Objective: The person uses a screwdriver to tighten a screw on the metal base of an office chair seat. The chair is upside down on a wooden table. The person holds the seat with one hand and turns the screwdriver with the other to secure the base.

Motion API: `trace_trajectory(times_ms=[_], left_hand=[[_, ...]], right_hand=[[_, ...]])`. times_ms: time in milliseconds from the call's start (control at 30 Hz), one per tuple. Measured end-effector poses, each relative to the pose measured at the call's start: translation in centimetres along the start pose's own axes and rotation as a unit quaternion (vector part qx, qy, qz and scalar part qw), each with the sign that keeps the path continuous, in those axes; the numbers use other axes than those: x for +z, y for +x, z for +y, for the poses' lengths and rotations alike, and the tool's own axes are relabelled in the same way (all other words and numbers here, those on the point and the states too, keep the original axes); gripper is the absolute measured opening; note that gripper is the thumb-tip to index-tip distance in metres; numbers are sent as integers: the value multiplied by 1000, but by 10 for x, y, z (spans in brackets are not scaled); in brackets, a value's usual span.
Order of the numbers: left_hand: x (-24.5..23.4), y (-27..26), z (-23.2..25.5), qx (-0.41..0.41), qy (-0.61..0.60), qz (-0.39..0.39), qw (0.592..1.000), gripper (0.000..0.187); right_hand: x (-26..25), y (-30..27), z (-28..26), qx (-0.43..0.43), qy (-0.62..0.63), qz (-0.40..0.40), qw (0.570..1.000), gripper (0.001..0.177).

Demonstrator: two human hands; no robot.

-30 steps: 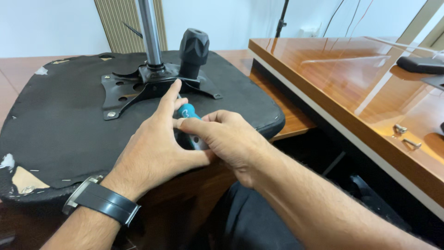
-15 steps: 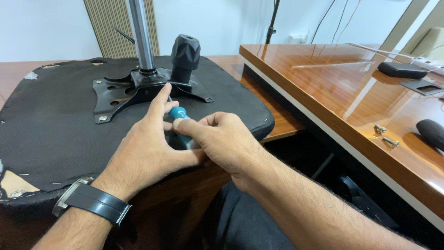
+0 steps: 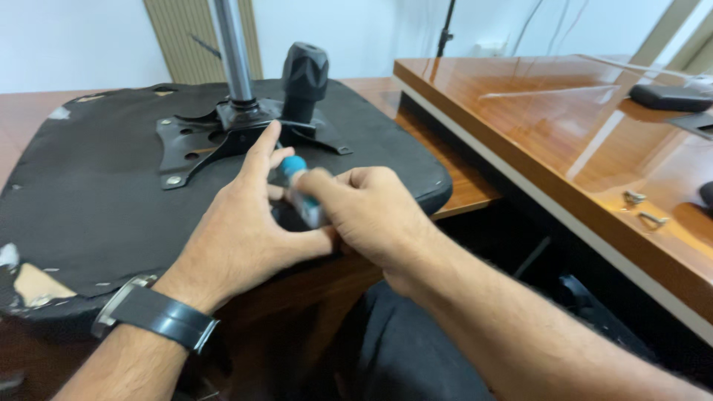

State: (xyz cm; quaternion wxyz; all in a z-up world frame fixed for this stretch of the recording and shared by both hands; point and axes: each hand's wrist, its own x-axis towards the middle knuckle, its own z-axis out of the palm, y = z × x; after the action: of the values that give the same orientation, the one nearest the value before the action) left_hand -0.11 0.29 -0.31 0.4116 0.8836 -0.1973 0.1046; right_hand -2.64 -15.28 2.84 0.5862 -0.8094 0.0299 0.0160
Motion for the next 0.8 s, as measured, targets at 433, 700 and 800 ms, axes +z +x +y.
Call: trace_trajectory(times_ms=[433, 700, 800], left_hand=[[5, 6, -14, 36, -22, -28, 999, 139], [11, 8, -17, 57, -10, -30, 998, 138], [14, 6, -17, 79, -5, -24, 997, 137]], right_hand=[[-11, 27, 16, 30, 128, -118, 984, 46], [-9, 32, 27, 72, 152, -72, 983, 52], [-10, 33, 28, 27, 73, -58, 995, 56]])
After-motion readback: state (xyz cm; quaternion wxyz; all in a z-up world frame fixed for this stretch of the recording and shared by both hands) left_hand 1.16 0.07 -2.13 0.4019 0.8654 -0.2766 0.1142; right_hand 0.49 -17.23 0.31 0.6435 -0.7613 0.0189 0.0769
